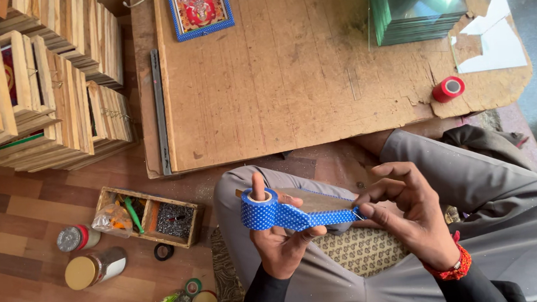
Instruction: The person sits on the floor and assembles small wooden picture frames by applying blue patterned tape to the edges. They handle the frames and tape rolls, smoothing the tape along the sides and stacking completed units on the table.
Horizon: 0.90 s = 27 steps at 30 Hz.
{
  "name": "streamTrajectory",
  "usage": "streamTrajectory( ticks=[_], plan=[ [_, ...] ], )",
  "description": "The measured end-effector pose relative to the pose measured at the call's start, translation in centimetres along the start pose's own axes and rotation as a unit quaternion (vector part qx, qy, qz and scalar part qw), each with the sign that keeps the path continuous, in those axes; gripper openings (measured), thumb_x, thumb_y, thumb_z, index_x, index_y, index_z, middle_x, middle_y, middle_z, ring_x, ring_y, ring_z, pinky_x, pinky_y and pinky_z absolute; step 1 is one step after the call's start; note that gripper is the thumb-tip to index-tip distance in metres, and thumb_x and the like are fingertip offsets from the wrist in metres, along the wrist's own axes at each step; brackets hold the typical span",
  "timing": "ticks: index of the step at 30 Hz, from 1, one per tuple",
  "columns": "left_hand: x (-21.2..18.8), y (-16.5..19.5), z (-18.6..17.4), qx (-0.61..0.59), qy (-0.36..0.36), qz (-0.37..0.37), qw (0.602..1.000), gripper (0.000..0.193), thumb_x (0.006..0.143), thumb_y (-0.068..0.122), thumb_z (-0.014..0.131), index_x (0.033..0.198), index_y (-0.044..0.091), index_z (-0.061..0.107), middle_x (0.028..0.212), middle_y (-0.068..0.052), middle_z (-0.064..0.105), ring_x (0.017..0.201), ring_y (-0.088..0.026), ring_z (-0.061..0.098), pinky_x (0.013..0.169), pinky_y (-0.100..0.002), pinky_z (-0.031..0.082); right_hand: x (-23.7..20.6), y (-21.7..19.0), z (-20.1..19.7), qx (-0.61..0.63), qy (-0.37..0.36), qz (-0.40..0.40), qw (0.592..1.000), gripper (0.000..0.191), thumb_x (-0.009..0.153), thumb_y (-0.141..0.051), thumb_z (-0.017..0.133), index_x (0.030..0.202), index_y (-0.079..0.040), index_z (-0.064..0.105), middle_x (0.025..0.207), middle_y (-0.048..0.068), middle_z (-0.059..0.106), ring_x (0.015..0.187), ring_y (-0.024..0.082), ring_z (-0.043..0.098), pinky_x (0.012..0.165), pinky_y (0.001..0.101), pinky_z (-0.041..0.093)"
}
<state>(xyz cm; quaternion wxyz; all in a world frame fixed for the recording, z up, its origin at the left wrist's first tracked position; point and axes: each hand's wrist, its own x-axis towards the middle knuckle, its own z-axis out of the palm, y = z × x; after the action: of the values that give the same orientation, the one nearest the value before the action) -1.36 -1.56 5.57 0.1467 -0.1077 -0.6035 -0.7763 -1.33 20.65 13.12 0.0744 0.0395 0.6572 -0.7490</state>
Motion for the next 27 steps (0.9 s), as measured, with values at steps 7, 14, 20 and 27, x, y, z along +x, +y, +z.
streamTrajectory(
  ticks=[7, 14, 20, 27],
  plan=[
    [0.2, 0.6, -0.3, -0.04, -0.022, -0.004, 0.999, 0.122, 0.08, 0.027, 0.093, 0.167, 0.003, 0.01, 0.112, -0.004, 0.056, 0.101, -0.013, 0.065, 0.092, -0.031, 0.064, -0.2, 0.6, 0.7, 0.056, -0.01, -0.055, 0.997, 0.045, 0.096, 0.002, 0.065, 0.124, -0.01, 0.031, 0.101, 0.016, 0.066, 0.094, 0.018, 0.07, 0.076, 0.0393, 0.068],
    [0.0, 0.9, -0.6, -0.001, -0.032, 0.01, 0.999, 0.125, 0.078, 0.029, 0.092, 0.169, 0.003, 0.012, 0.114, -0.003, 0.056, 0.106, -0.013, 0.063, 0.097, -0.031, 0.062, -0.1, -0.4, 0.7, 0.036, -0.027, -0.015, 0.999, 0.062, 0.087, -0.002, 0.067, 0.138, -0.014, 0.035, 0.1, 0.014, 0.07, 0.091, 0.015, 0.071, 0.076, 0.0309, 0.063],
    [0.2, 1.3, -0.4, 0.033, -0.035, 0.01, 0.999, 0.127, 0.076, 0.034, 0.092, 0.17, 0.002, 0.013, 0.111, -0.003, 0.058, 0.106, -0.012, 0.063, 0.098, -0.031, 0.06, 0.8, -0.5, 0.8, 0.032, -0.05, -0.013, 0.998, 0.065, 0.088, -0.002, 0.074, 0.143, -0.007, 0.04, 0.09, 0.012, 0.07, 0.082, 0.013, 0.066, 0.067, 0.0245, 0.053],
    [0.9, 2.5, 0.1, 0.004, -0.022, -0.017, 1.0, 0.127, 0.076, 0.038, 0.093, 0.166, 0.001, 0.012, 0.109, -0.002, 0.059, 0.101, -0.012, 0.065, 0.093, -0.031, 0.063, -0.8, -1.3, 1.5, 0.033, 0.039, 0.036, 0.998, 0.062, 0.087, -0.009, 0.066, 0.144, -0.01, 0.042, 0.109, 0.014, 0.068, 0.099, 0.017, 0.074, 0.075, 0.035, 0.065]
  ],
)
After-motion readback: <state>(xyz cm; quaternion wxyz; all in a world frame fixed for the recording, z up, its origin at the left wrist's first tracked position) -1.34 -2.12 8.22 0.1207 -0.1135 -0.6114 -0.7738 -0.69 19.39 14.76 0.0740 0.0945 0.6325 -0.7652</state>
